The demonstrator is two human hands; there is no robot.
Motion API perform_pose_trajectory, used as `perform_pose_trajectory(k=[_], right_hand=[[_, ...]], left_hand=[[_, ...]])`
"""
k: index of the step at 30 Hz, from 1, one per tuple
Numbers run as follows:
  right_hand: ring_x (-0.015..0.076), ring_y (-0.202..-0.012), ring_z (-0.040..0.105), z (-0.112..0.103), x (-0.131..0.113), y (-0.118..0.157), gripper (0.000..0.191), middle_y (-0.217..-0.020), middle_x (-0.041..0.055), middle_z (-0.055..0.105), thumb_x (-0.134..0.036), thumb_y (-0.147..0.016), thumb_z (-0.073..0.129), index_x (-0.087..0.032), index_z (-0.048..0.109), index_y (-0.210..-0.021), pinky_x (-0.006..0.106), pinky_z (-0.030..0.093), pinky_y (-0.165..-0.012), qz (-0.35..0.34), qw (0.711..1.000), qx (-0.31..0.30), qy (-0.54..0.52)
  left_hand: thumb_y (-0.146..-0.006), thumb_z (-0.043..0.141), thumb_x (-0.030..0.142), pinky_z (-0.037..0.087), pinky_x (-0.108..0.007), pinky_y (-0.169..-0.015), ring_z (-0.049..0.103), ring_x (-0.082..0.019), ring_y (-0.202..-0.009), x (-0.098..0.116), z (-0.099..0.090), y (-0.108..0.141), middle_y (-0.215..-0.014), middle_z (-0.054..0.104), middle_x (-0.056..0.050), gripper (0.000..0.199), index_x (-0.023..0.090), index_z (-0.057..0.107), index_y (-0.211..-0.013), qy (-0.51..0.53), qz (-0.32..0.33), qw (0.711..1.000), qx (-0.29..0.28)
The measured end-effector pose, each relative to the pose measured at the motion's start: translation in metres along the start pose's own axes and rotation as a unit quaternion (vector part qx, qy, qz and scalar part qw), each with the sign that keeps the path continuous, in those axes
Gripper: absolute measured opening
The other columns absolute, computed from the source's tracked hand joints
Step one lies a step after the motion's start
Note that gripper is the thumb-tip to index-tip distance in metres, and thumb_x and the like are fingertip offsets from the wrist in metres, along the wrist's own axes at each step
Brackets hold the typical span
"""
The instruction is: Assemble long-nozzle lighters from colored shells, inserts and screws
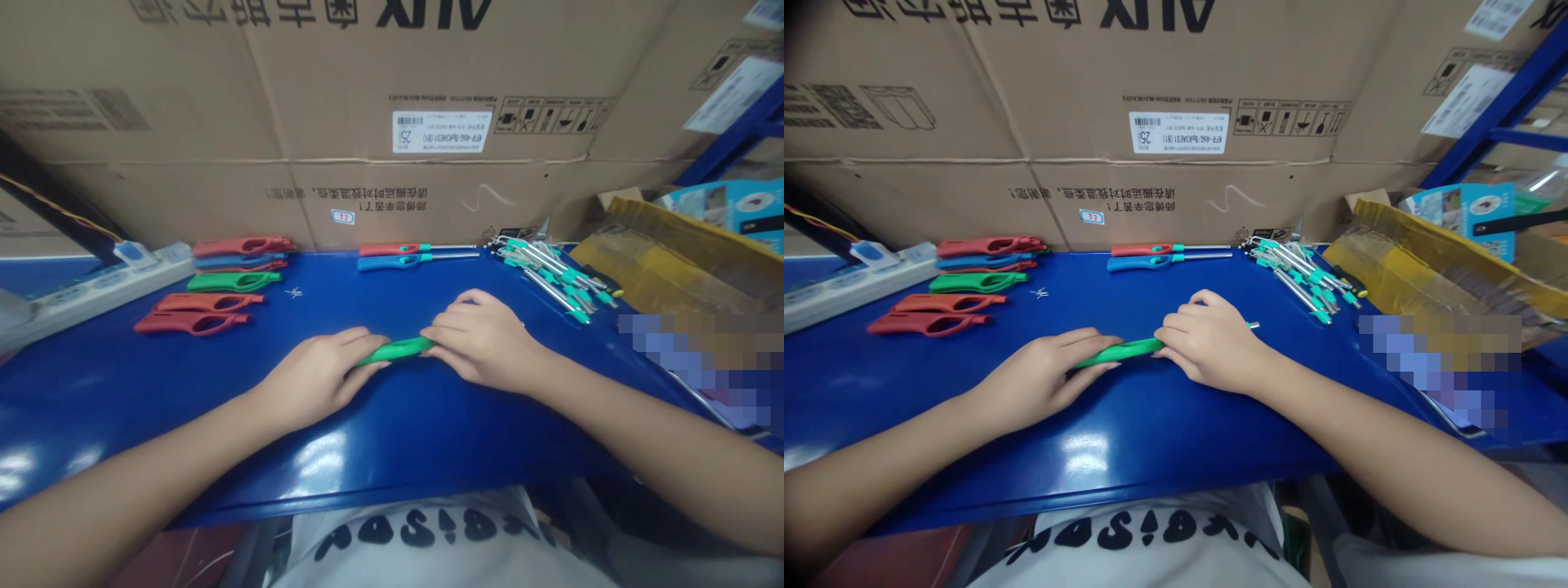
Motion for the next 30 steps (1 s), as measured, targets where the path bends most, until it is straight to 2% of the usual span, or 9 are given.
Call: perform_pose_trajectory(k=[3, 6, 11, 13, 16, 18, 21, 25, 30], right_hand=[[0.0203, -0.087, 0.067, -0.002, 0.001, -0.001, 0.025, -0.095, 0.0048, 0.077, -0.034, -0.101, 0.055, -0.016, 0.072, -0.105, 0.040, 0.040, -0.091, 0.000, 1.000, -0.006, -0.014], [0.0235, -0.095, 0.067, -0.007, 0.006, -0.001, 0.035, -0.105, 0.0076, 0.076, -0.043, -0.098, 0.058, -0.015, 0.069, -0.118, 0.043, 0.038, -0.098, 0.007, 0.999, -0.029, -0.013], [0.0338, -0.113, 0.061, -0.018, 0.033, 0.009, 0.052, -0.124, 0.0148, 0.069, -0.040, -0.088, 0.070, -0.015, 0.060, -0.132, 0.052, 0.035, -0.105, 0.097, 0.986, -0.109, 0.080], [0.0349, -0.112, 0.061, -0.021, 0.050, 0.015, 0.043, -0.120, 0.0158, 0.070, -0.035, -0.086, 0.071, -0.014, 0.064, -0.123, 0.054, 0.034, -0.106, 0.130, 0.976, -0.126, 0.120], [0.0288, -0.103, 0.065, -0.023, 0.070, 0.021, 0.015, -0.104, 0.0090, 0.074, -0.029, -0.092, 0.064, -0.018, 0.070, -0.100, 0.052, 0.032, -0.108, 0.133, 0.976, -0.128, 0.112], [0.0254, -0.099, 0.066, -0.022, 0.076, 0.022, 0.015, -0.098, 0.0063, 0.075, -0.028, -0.096, 0.059, -0.020, 0.071, -0.094, 0.051, 0.031, -0.108, 0.110, 0.984, -0.112, 0.088], [0.0231, -0.100, 0.067, -0.019, 0.073, 0.019, 0.019, -0.101, 0.0063, 0.076, -0.028, -0.099, 0.054, -0.020, 0.072, -0.099, 0.047, 0.034, -0.108, 0.062, 0.994, -0.089, 0.034], [0.0223, -0.101, 0.067, -0.009, 0.053, 0.013, 0.023, -0.107, 0.0084, 0.075, -0.027, -0.102, 0.052, -0.016, 0.071, -0.109, 0.041, 0.043, -0.100, 0.008, 0.998, -0.053, -0.028], [0.0192, -0.090, 0.067, 0.004, 0.024, 0.008, 0.024, -0.099, 0.0084, 0.076, -0.024, -0.103, 0.049, -0.013, 0.069, -0.111, 0.035, 0.050, -0.085, -0.050, 0.997, 0.011, -0.063]], left_hand=[[-0.105, 0.046, 0.034, 0.053, -0.030, -0.075, 0.069, -0.019, -0.089, -0.001, -0.002, 0.000, -0.106, 0.069, -0.004, 0.029, 0.022, 0.063, -0.125, -0.005, -0.002, 1.000, 0.000], [-0.105, 0.046, 0.035, 0.053, -0.030, -0.076, 0.069, -0.020, -0.090, -0.004, -0.004, -0.001, -0.107, 0.069, -0.005, 0.030, 0.021, 0.063, -0.124, -0.009, -0.007, 1.000, 0.004], [-0.104, 0.046, 0.037, 0.053, -0.033, -0.078, 0.069, -0.022, -0.091, -0.012, -0.009, -0.003, -0.108, 0.070, -0.007, 0.032, 0.018, 0.065, -0.121, -0.037, -0.038, 0.998, 0.032], [-0.104, 0.046, 0.038, 0.053, -0.034, -0.078, 0.068, -0.023, -0.091, -0.015, -0.010, -0.004, -0.106, 0.069, -0.007, 0.032, 0.018, 0.066, -0.121, -0.042, -0.052, 0.997, 0.031], [-0.104, 0.045, 0.038, 0.053, -0.034, -0.079, 0.067, -0.023, -0.092, -0.018, -0.010, -0.004, -0.105, 0.069, -0.007, 0.033, 0.018, 0.066, -0.120, -0.034, -0.062, 0.997, 0.025], [-0.104, 0.044, 0.038, 0.053, -0.034, -0.080, 0.067, -0.023, -0.092, -0.018, -0.010, -0.004, -0.105, 0.068, -0.007, 0.033, 0.018, 0.065, -0.121, -0.030, -0.064, 0.997, 0.023], [-0.104, 0.045, 0.038, 0.052, -0.034, -0.080, 0.067, -0.023, -0.092, -0.019, -0.009, -0.004, -0.106, 0.068, -0.007, 0.033, 0.019, 0.065, -0.121, -0.026, -0.058, 0.998, 0.019], [-0.104, 0.046, 0.037, 0.050, -0.031, -0.078, 0.067, -0.021, -0.089, -0.016, -0.008, -0.005, -0.102, 0.068, -0.007, 0.031, 0.018, 0.065, -0.121, -0.008, -0.029, 0.999, 0.017], [-0.102, 0.051, 0.033, 0.047, -0.026, -0.072, 0.064, -0.016, -0.079, -0.006, -0.008, -0.003, -0.090, 0.068, -0.004, 0.025, 0.017, 0.068, -0.109, 0.054, 0.004, 0.998, 0.018]])
Point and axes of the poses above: each hand's wrist, its own y-axis away from the middle knuckle, its own z-axis out of the palm, x = y × z, the point moved 2 cm from there along -y, towards the middle knuckle
